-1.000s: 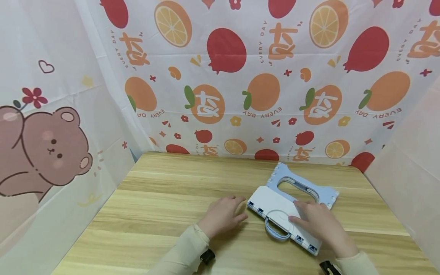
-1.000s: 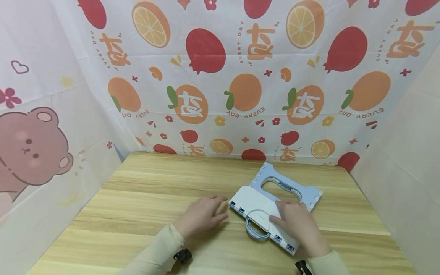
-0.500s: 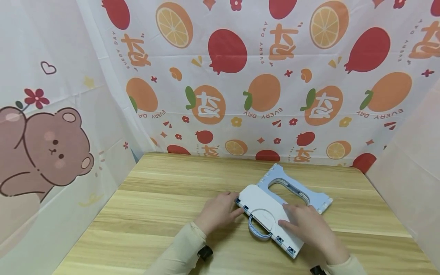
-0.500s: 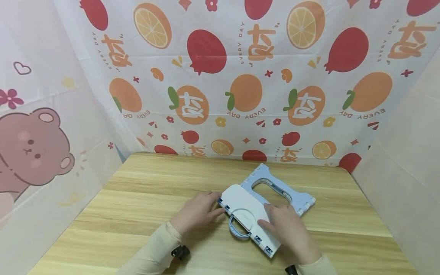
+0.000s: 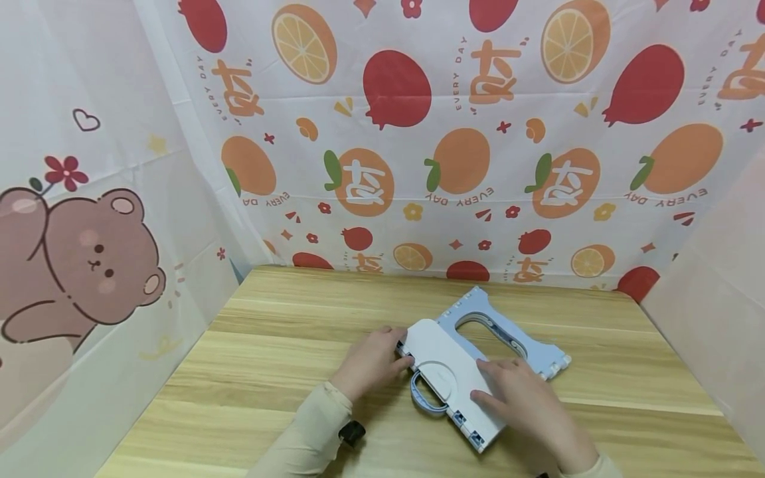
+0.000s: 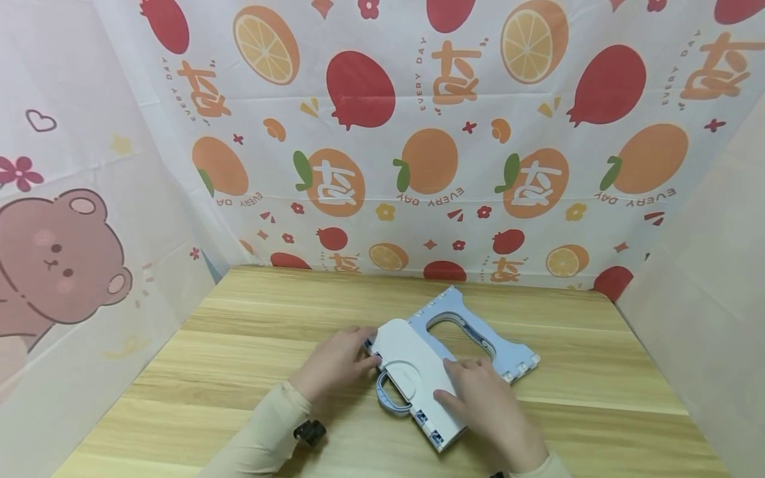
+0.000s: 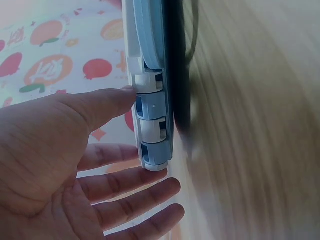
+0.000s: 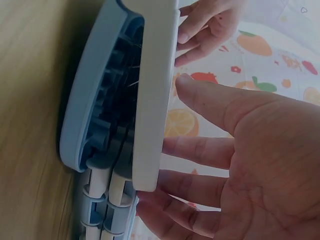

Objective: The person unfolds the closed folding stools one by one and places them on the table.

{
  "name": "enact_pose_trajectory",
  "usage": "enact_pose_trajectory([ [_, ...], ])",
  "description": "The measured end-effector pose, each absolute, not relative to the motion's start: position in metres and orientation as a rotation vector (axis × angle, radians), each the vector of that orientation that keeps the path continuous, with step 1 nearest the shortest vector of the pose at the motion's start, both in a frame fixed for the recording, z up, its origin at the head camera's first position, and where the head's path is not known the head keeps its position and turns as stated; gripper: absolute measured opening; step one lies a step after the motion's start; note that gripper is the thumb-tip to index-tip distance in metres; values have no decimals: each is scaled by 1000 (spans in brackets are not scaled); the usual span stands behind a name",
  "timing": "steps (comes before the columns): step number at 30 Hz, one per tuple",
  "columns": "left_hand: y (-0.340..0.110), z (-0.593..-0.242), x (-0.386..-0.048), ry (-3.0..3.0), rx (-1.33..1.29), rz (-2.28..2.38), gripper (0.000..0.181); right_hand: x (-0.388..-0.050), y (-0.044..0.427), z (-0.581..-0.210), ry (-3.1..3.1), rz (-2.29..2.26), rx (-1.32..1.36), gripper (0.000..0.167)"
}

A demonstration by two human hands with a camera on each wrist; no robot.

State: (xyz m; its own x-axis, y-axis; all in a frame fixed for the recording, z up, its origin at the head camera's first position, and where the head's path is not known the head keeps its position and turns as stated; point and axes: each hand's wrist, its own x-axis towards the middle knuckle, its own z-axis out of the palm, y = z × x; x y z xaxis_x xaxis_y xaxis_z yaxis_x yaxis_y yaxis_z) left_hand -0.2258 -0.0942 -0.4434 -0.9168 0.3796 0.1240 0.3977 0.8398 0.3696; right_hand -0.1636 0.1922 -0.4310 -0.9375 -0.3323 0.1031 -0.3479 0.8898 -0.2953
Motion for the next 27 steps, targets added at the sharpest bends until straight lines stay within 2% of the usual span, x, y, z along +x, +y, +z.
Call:
enact_pose_trajectory([
  [13,-110,-445,-237,-2978,-554,-632,50,-158,179,-428,-3055,603,616,66],
  [22,-118,-440,-240,-3001,-500,-609,51,-155,171,-430,-3022,631,849,64],
  [27,-122,-440,-242,-3001,-497,-594,42,-153,164,-429,-3036,658,916,66],
])
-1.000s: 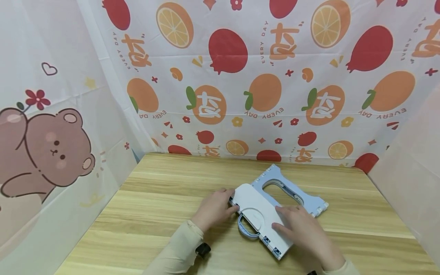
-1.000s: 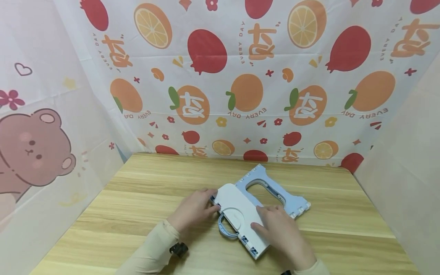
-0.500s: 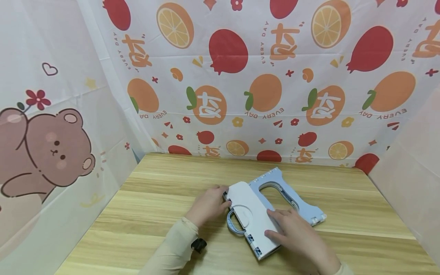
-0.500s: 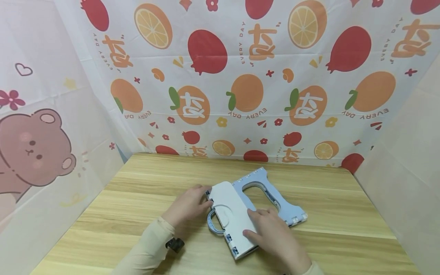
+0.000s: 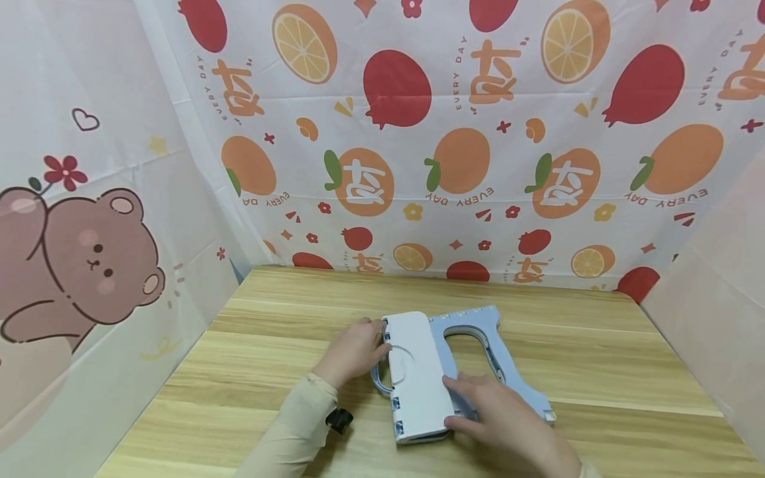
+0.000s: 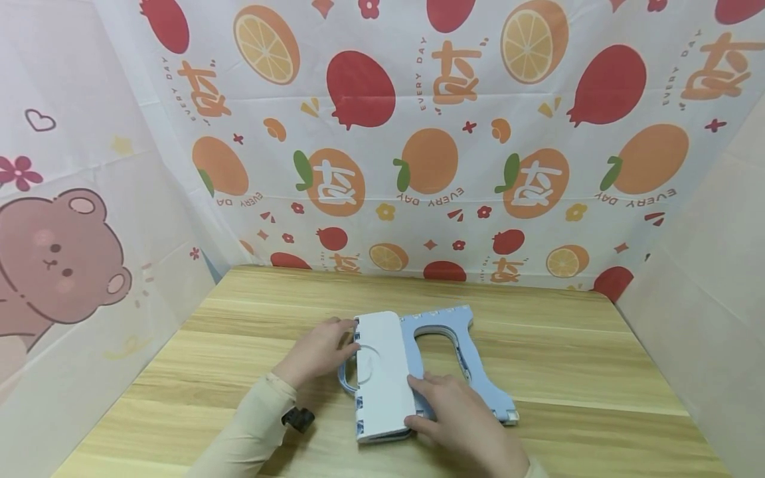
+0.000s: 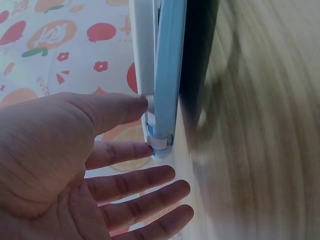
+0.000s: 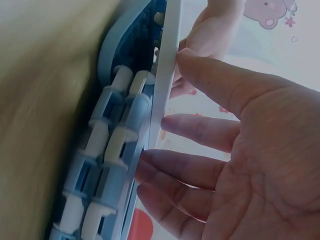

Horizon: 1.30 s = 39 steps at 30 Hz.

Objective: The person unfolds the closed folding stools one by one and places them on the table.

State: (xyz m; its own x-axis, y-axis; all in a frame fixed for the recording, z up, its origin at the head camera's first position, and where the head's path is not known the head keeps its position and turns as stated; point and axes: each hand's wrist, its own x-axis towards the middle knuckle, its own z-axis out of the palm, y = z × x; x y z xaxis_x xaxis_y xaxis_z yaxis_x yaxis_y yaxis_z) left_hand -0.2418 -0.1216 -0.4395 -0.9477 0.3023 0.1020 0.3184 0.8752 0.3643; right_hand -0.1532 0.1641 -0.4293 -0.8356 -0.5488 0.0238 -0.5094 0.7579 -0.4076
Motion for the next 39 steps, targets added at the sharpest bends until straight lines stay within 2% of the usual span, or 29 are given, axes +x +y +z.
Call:
enact_pose_trajectory([
  [2,-123,-439,-243,-3002,-495,-594,34,-152,162,-429,2846,-617,-879,68],
  [7,-128,-439,-244,-3002,-488,-589,30,-149,157,-430,2864,-601,-921,69],
  [16,-136,-437,-247,-3031,-476,-575,38,-149,146,-434,2878,-540,-977,67],
  [21,-139,-433,-246,-3048,-454,-600,37,-148,144,-433,2861,-518,-960,66],
  [26,-140,-432,-244,-3082,-416,-613,27,-150,148,-433,2877,-511,-947,69],
  [31,-142,-432,-245,-3134,-369,-646,10,-153,157,-433,2953,-450,-973,69],
  [39,-146,-433,-244,-3166,-329,-694,30,-158,164,-435,2892,-522,-897,55],
])
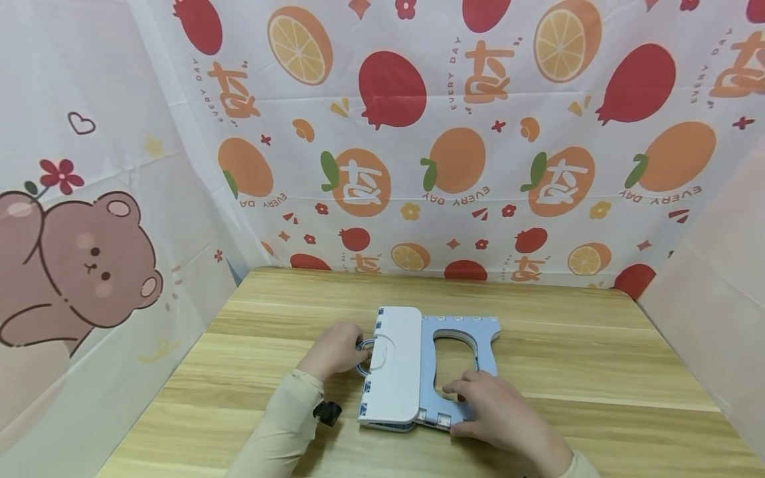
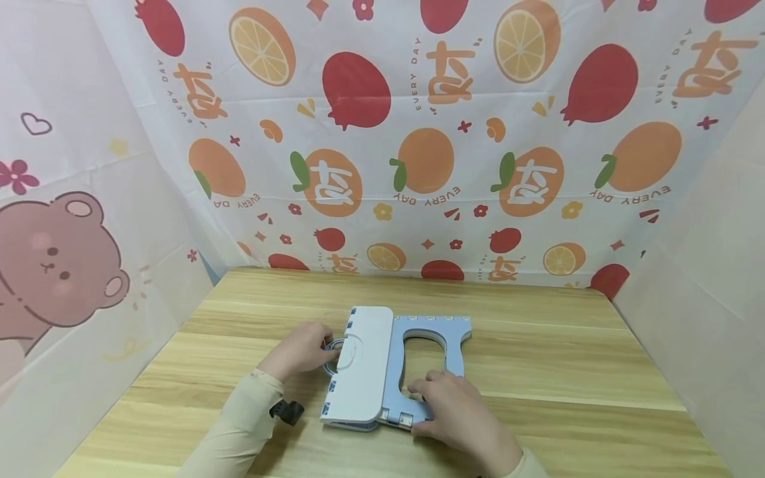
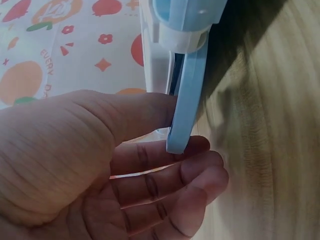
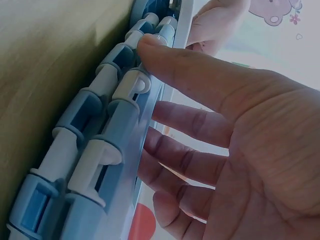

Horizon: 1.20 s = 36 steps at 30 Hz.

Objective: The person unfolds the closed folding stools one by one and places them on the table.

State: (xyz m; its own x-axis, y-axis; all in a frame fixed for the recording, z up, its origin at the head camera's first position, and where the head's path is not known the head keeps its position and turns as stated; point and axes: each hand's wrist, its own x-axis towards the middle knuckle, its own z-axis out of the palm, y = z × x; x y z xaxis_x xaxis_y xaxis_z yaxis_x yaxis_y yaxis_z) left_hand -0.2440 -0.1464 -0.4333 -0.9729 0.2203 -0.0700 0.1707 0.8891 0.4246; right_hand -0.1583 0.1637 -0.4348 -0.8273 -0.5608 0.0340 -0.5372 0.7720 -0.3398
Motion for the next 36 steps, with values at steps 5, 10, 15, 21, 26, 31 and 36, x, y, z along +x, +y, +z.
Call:
enact_pose_trajectory([
  [5,-150,-432,-243,2899,273,648,35,-159,165,-436,2867,-559,-888,46],
  [10,-152,-431,-243,2869,266,655,35,-160,165,-436,2866,-566,-898,41],
  [15,-153,-431,-242,2812,230,747,30,-160,165,-436,2865,-570,-903,40],
  [21,-156,-429,-242,2743,210,872,25,-161,165,-436,2861,-575,-902,39],
  [26,-158,-426,-243,2713,208,932,26,-161,166,-434,2857,-573,-881,39],
  [31,-158,-422,-246,2703,187,1026,27,-161,166,-432,2862,-571,-837,38],
  [36,-157,-418,-248,2660,154,1203,21,-161,167,-428,2870,-573,-826,37],
])
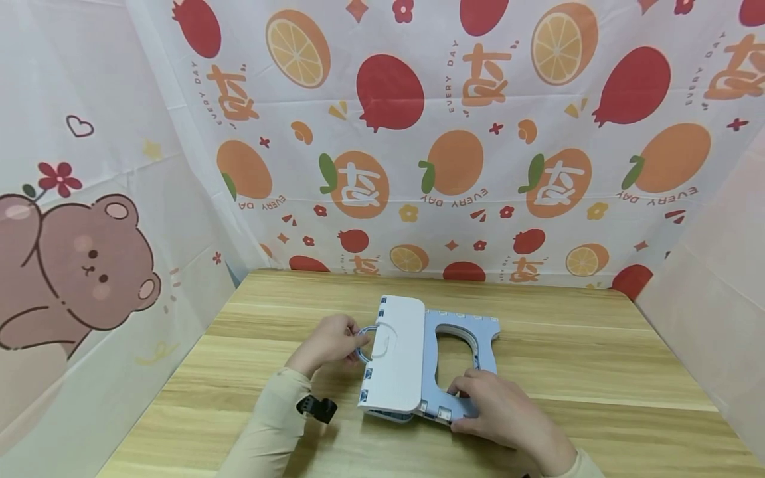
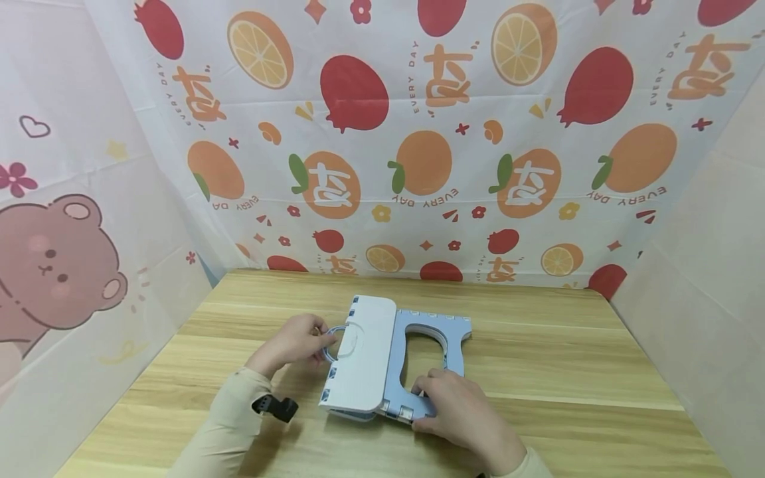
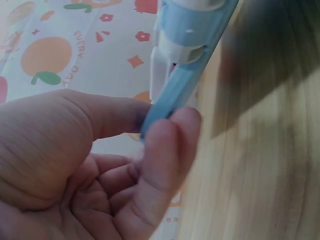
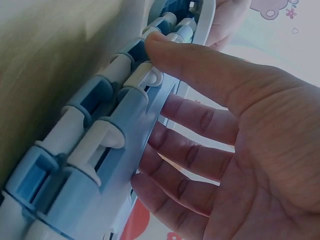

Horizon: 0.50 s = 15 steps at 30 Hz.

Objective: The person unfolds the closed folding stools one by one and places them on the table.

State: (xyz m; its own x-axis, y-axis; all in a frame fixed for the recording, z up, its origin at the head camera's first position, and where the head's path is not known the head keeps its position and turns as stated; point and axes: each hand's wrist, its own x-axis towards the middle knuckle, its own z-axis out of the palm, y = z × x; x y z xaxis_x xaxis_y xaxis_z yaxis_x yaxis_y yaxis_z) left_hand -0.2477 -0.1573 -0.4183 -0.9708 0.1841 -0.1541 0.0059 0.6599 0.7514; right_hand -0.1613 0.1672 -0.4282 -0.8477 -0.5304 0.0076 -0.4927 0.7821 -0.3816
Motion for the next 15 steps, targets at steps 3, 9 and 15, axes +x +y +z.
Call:
enact_pose_trajectory([
  [3,-157,-416,-249,2622,135,1315,18,-161,168,-426,2886,-572,-832,37],
  [9,-156,-410,-249,2596,159,1466,18,-160,169,-422,2916,-585,-840,37],
  [15,-155,-403,-249,2569,170,1601,21,-159,168,-419,2931,-605,-844,36],
])
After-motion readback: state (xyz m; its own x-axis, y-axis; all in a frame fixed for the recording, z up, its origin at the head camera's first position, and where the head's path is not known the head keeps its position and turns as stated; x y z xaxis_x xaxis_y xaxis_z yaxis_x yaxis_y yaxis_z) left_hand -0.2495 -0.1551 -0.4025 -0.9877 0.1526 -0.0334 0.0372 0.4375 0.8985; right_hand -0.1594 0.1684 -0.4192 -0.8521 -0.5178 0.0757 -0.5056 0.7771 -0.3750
